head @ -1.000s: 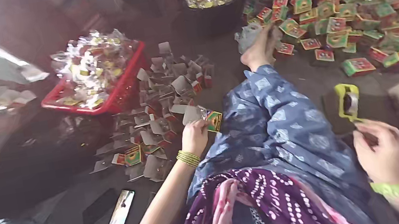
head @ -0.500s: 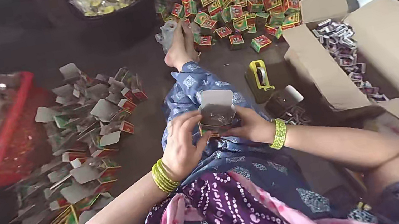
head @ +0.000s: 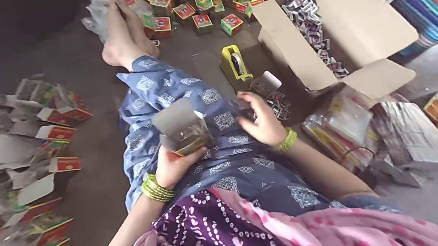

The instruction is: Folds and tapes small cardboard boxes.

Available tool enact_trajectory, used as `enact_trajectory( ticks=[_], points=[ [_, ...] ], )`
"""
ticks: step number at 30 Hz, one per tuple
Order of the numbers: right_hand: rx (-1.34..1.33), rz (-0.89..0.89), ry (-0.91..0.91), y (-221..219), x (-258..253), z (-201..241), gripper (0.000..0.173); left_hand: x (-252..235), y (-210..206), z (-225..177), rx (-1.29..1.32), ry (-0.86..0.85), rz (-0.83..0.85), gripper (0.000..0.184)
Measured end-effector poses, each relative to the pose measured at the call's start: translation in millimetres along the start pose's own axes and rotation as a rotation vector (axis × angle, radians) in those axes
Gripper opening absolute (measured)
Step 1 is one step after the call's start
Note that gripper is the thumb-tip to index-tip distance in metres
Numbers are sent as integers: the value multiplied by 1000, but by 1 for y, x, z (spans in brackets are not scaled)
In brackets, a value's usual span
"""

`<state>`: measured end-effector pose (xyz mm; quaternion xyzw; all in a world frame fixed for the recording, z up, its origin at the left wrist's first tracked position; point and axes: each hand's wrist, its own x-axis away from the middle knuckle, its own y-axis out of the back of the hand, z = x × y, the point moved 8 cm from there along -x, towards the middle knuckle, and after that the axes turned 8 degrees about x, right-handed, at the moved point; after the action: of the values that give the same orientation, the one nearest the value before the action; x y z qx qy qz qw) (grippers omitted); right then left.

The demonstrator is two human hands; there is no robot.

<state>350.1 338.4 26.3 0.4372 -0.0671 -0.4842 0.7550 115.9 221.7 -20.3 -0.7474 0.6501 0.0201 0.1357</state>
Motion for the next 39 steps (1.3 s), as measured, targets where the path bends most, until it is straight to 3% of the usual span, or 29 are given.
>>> enact_trajectory(
  ticks=[2, 5, 7, 9, 11, 19, 23, 26, 27, 30, 32, 35, 39],
  points=[
    [362, 1, -214, 30, 11, -51, 33, 2, 7, 9, 43, 68, -35, 62],
    [582, 279, -428, 39, 35, -118, 33, 2, 16, 16, 42, 121, -82, 63],
    [555, 426, -372, 19, 59, -136, 37, 4, 16, 16, 44, 133, -107, 65],
    [543, 459, -166, -14, 82, -131, 37, 6, 16, 14, 45, 109, -106, 65],
    [517, 553, -64, -43, 99, -123, 57, 7, 15, 14, 53, 84, -109, 66],
    [695, 651, -158, -69, 84, -170, 78, 9, 19, 10, 17, 39, -133, 66],
    [671, 511, -106, -46, 88, -187, 56, 7, 22, 9, 29, 18, -177, 69],
    [654, 271, -261, -13, 96, -184, 45, 7, 25, 8, 17, 5, -192, 69],
    [655, 196, -355, -4, 102, -186, 47, 8, 26, 8, 2, -1, -193, 67],
    [568, 190, -746, 10, 121, -202, 72, 8, 27, 8, -16, -23, -163, 67],
    [461, 193, -898, 7, 134, -210, 76, 9, 29, 8, -4, -38, -167, 69],
    [377, 93, -925, 10, 140, -207, 71, 10, 31, 8, -11, -47, -192, 76],
    [288, -65, -790, 20, 113, -176, 58, 11, 38, 1, -36, -44, -245, 78]
  ],
)
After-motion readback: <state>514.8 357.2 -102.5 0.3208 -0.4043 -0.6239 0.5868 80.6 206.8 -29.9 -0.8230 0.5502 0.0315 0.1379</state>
